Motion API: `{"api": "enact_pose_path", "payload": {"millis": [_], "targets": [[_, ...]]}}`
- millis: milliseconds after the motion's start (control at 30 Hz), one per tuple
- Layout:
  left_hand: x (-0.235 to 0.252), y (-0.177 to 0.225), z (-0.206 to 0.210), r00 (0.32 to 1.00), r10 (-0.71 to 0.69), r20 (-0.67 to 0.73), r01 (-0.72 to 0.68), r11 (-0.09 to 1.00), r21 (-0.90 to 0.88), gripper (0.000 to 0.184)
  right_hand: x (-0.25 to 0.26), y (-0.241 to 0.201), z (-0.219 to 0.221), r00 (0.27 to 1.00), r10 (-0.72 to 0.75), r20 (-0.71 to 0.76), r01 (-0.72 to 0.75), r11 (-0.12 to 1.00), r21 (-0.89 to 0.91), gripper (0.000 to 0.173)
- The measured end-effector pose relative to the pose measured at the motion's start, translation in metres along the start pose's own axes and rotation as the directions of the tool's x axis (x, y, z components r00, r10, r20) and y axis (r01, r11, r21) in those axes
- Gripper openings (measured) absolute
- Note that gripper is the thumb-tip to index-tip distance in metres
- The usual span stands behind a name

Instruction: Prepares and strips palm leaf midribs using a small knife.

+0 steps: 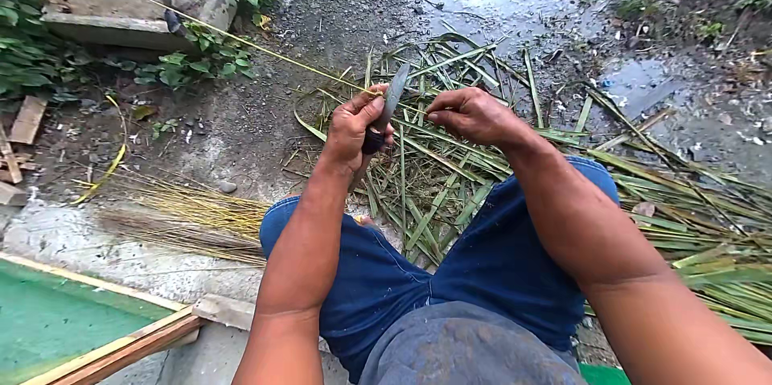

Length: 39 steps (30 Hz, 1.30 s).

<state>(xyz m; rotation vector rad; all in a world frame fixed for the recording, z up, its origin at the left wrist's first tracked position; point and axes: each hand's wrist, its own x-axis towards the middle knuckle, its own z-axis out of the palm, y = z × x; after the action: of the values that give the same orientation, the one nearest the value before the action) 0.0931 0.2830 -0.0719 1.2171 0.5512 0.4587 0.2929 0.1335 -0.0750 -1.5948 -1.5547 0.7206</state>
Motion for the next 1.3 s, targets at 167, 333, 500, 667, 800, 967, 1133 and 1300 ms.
{"api": "enact_pose_path", "payload": {"millis": [167, 333, 500, 667, 800, 967, 1133, 1300], "targets": [[0.003, -0.011, 0.012, 0.999, 0.035, -0.036, -0.032, 0.996, 0.089, 0.025, 0.0, 0.002, 0.006, 0.996, 0.078, -0.045, -0.078, 0.997, 0.016, 0.02], [0.007, -0.011, 0.01, 0.996, 0.046, -0.073, -0.04, 0.996, 0.082, 0.024, -0.001, 0.0, 0.009, 0.992, 0.113, -0.063, -0.111, 0.993, 0.042, 0.02], [0.004, -0.012, 0.015, 0.995, 0.041, -0.092, -0.031, 0.994, 0.108, 0.025, 0.0, 0.0, 0.01, 0.991, 0.119, -0.065, -0.115, 0.991, 0.072, 0.019], [0.012, -0.011, 0.012, 0.979, 0.081, -0.185, -0.052, 0.986, 0.156, 0.023, -0.003, 0.0, 0.008, 0.981, 0.181, -0.072, -0.173, 0.979, 0.111, 0.019], [0.013, -0.004, 0.006, 0.97, 0.099, -0.224, -0.073, 0.99, 0.121, 0.025, -0.004, -0.001, 0.006, 0.982, 0.179, -0.066, -0.169, 0.977, 0.13, 0.019], [0.018, 0.004, -0.008, 0.976, 0.062, -0.207, -0.069, 0.997, -0.025, 0.029, -0.011, 0.002, -0.001, 0.989, 0.146, -0.029, -0.143, 0.985, 0.098, 0.02], [0.006, 0.005, 0.001, 0.997, -0.007, -0.078, 0.007, 1.0, 0.008, 0.031, -0.01, 0.002, -0.002, 0.99, 0.134, -0.037, -0.131, 0.989, 0.074, 0.019], [0.014, 0.014, -0.018, 0.982, 0.084, -0.172, -0.099, 0.992, -0.079, 0.031, -0.014, 0.002, -0.007, 0.996, 0.093, 0.01, -0.094, 0.991, 0.094, 0.02]]}}
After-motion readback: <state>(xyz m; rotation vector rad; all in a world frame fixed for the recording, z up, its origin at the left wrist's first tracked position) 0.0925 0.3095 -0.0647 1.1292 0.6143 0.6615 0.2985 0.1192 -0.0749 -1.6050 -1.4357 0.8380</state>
